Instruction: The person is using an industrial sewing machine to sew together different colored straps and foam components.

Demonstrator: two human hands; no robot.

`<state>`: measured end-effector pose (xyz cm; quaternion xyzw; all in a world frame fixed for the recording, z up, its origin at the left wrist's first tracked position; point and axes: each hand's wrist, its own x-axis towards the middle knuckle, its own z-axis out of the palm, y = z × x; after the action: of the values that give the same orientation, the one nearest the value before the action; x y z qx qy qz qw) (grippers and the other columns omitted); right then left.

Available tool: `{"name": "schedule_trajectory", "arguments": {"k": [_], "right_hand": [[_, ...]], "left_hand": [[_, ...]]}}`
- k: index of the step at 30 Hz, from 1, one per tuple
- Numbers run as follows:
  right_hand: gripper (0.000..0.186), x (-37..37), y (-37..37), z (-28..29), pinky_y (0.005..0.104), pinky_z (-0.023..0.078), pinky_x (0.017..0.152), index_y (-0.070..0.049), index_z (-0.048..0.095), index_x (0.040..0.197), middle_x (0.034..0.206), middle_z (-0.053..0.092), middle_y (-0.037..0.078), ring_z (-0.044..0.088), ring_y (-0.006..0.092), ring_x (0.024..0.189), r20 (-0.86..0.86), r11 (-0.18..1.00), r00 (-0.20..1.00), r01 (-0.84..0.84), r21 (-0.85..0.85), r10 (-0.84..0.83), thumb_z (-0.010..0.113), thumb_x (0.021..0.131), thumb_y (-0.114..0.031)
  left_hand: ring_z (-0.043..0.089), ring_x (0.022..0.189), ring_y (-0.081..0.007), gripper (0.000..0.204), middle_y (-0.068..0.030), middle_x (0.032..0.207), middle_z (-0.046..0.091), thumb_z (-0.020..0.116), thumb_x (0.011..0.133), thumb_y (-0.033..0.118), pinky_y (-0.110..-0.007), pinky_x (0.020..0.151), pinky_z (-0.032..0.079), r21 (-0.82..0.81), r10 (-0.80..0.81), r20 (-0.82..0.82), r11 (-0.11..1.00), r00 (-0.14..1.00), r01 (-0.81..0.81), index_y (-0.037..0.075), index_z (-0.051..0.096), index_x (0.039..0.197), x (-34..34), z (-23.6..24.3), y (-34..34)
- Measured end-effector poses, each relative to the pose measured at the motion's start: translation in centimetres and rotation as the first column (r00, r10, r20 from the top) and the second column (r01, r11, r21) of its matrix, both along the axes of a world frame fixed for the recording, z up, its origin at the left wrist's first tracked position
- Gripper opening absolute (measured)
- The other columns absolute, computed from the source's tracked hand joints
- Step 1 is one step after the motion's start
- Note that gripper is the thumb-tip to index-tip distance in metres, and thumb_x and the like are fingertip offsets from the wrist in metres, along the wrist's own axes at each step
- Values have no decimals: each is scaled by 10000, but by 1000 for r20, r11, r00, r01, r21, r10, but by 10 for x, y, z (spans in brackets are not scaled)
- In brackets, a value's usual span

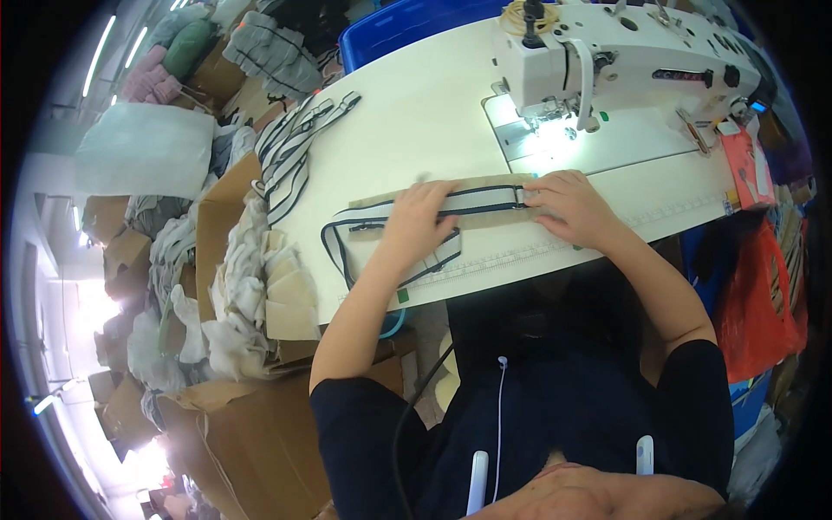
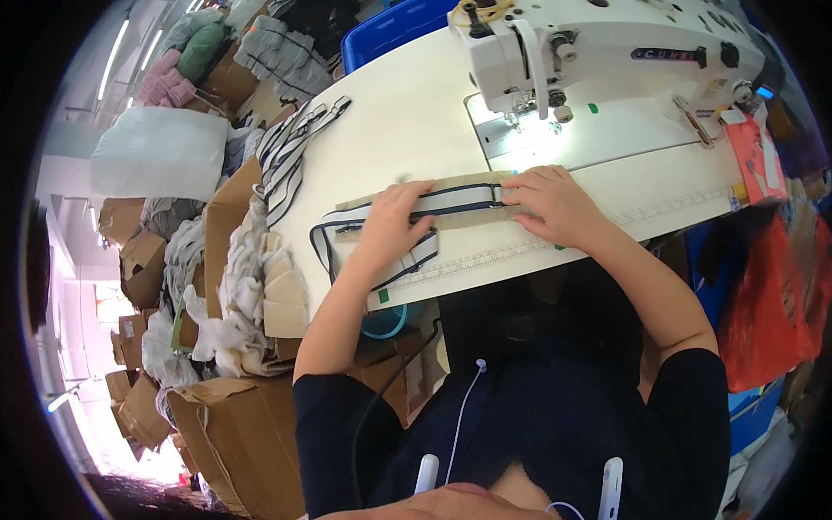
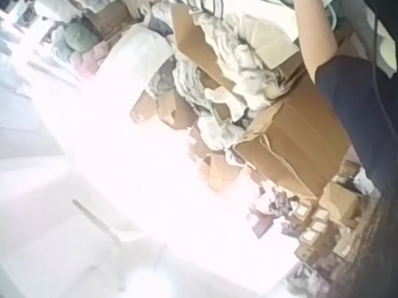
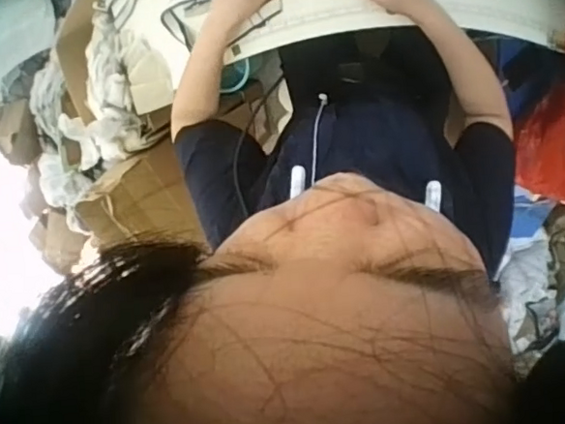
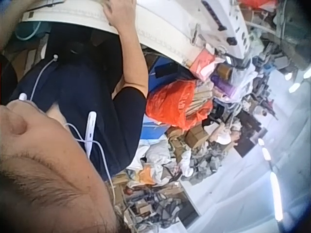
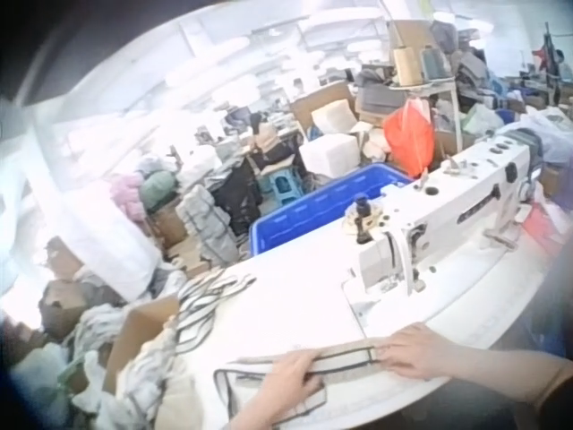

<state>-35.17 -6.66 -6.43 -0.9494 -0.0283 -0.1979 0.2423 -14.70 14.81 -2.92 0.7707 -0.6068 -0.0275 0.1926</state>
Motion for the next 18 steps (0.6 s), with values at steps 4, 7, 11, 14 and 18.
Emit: {"name": "schedule_trajectory", "arguments": {"k": [4, 7, 11, 14, 18], "right_hand": [[272, 5, 3, 3, 407, 389, 982, -92, 639, 1006, 1197, 616, 36, 539, 260, 1121, -33, 999, 999, -20, 26, 21, 707, 745, -128], [273, -2, 0, -2, 411, 402, 972, -79, 645, 1001, 1187, 624, 69, 553, 284, 1111, 35, 1000, 999, 17, -22, -17, 701, 735, -91], [282, -4, 1, -2, 408, 400, 974, -56, 634, 1007, 1200, 619, 77, 556, 296, 1111, 33, 1000, 999, 10, -6, -10, 689, 730, -43], [269, -2, 2, 2, 407, 398, 971, -46, 630, 1001, 1205, 616, 86, 555, 303, 1108, 45, 1000, 999, 14, -1, -14, 685, 738, -33], [264, 1, 4, 5, 407, 397, 978, -41, 634, 1006, 1210, 616, 91, 555, 306, 1113, 40, 1000, 999, -1, -6, 1, 684, 746, -38]], "left_hand": [[518, 1182, -308, 479, -97, 1230, 594, 691, 761, 114, -450, 1012, 379, -46, 172, 109, 985, 979, -168, 101, 573, 1226, 21, -7, 61], [457, 1275, -324, 537, -108, 1310, 548, 717, 769, 167, -477, 1074, 332, -117, 249, 255, 967, 935, -225, 103, 543, 1274, 28, -7, 79], [468, 1255, -324, 642, -118, 1329, 530, 767, 745, 293, -449, 1058, 352, -155, 282, 33, 949, 959, -274, 121, 517, 1310, 16, 18, 107], [499, 1203, -324, 470, -115, 1232, 577, 802, 706, 248, -417, 1019, 393, 253, 142, -73, 960, 987, -119, 111, 598, 1106, -17, 34, 121], [598, 958, -286, 116, -60, 975, 636, 710, 717, 121, -437, 901, 442, 220, 268, 60, 936, 962, -275, 82, 617, 773, 21, 14, 152]]}}
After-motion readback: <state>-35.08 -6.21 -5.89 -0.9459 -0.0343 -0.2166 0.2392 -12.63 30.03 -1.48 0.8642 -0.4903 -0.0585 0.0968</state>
